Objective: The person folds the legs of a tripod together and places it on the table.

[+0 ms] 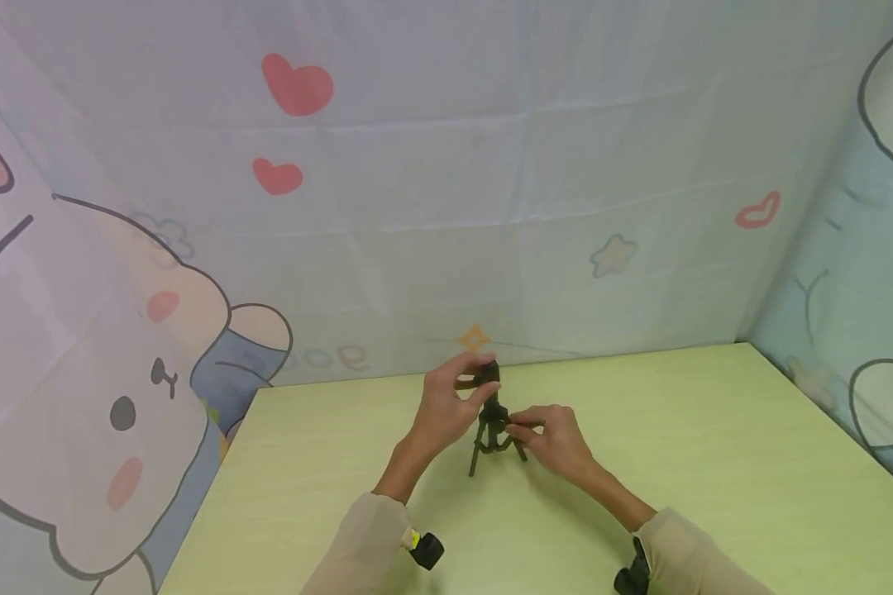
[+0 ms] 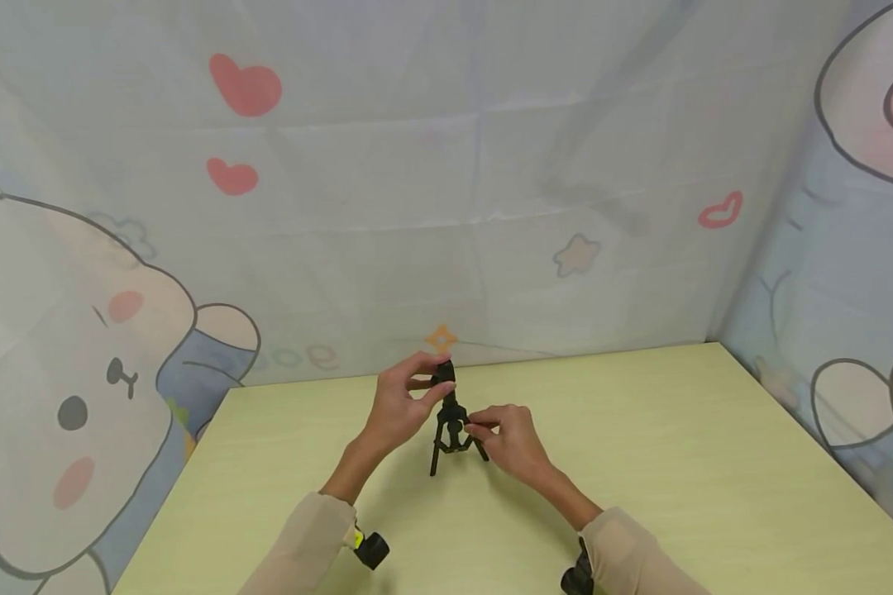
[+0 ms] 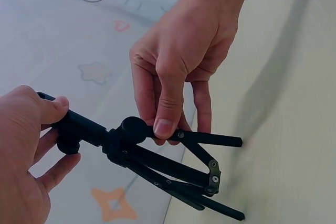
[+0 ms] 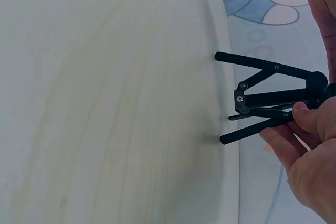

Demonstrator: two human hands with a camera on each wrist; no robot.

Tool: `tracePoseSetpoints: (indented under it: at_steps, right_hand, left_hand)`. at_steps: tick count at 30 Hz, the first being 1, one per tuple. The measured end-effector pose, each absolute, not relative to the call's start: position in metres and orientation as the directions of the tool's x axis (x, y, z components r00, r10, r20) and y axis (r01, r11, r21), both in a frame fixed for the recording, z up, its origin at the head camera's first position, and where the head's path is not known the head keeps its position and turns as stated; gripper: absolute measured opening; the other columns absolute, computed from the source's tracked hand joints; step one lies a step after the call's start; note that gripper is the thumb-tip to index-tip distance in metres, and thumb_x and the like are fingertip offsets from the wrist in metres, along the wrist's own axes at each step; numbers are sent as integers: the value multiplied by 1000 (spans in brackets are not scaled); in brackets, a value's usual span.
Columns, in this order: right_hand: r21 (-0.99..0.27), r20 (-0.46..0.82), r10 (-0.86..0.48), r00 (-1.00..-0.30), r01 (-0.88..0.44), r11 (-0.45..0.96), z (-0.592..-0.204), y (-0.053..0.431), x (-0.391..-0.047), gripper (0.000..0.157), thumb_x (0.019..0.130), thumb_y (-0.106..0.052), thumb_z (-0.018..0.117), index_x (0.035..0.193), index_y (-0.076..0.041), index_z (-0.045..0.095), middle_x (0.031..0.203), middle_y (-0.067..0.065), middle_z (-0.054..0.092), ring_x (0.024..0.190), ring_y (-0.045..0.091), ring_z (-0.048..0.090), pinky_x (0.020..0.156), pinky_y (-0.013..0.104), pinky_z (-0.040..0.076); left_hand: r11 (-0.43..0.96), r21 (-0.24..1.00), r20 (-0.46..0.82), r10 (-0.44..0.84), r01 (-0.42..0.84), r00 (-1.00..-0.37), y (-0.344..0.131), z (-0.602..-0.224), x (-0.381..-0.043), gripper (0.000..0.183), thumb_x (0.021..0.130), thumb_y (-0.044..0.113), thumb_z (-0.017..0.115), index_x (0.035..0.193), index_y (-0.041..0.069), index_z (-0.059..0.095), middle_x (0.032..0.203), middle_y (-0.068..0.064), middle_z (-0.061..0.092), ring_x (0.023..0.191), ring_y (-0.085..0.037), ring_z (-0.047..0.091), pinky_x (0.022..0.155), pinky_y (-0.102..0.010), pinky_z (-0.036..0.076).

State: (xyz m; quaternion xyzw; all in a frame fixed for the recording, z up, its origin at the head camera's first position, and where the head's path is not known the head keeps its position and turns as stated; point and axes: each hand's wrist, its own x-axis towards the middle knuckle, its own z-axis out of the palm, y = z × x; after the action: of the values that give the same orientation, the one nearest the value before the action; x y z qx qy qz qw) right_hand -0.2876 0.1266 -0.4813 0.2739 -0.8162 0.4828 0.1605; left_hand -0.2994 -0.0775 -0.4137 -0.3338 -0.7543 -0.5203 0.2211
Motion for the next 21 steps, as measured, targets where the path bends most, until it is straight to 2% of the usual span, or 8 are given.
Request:
tracePoseSetpoints:
  at_steps: [3, 10, 21]
  right_hand:
    - [-756, 493, -282, -823, -566, 330, -482, 126, -287, 11, 91, 0, 78, 101, 4, 81, 97, 16, 78, 82, 25, 77, 66, 26, 61]
    - [-842, 444, -253, -860, -496, 210, -486, 123, -287, 13, 92, 5, 74, 104, 10, 78, 98, 21, 76, 88, 36, 76, 73, 33, 62]
    - [-842, 432, -282, -857, -495, 214, -482, 123, -287, 13, 94, 2, 74, 106, 5, 78, 102, 17, 77, 93, 31, 76, 76, 32, 62]
  left_hand:
    - [234, 640, 680, 273, 732, -681, -77, -413, -300, 34, 90, 1, 80, 123, 5, 72, 108, -11, 74, 100, -29, 72, 79, -43, 63]
    - [277, 644, 655, 282, 713, -701, -77, -411, -297, 34, 91, 3, 80, 124, 6, 71, 112, -8, 73, 101, -24, 72, 82, -33, 62]
    - [309, 625, 656, 289, 717, -697, -79, -409, -294, 34, 93, 3, 78, 126, 4, 70, 112, -9, 73, 103, -23, 71, 82, -30, 61]
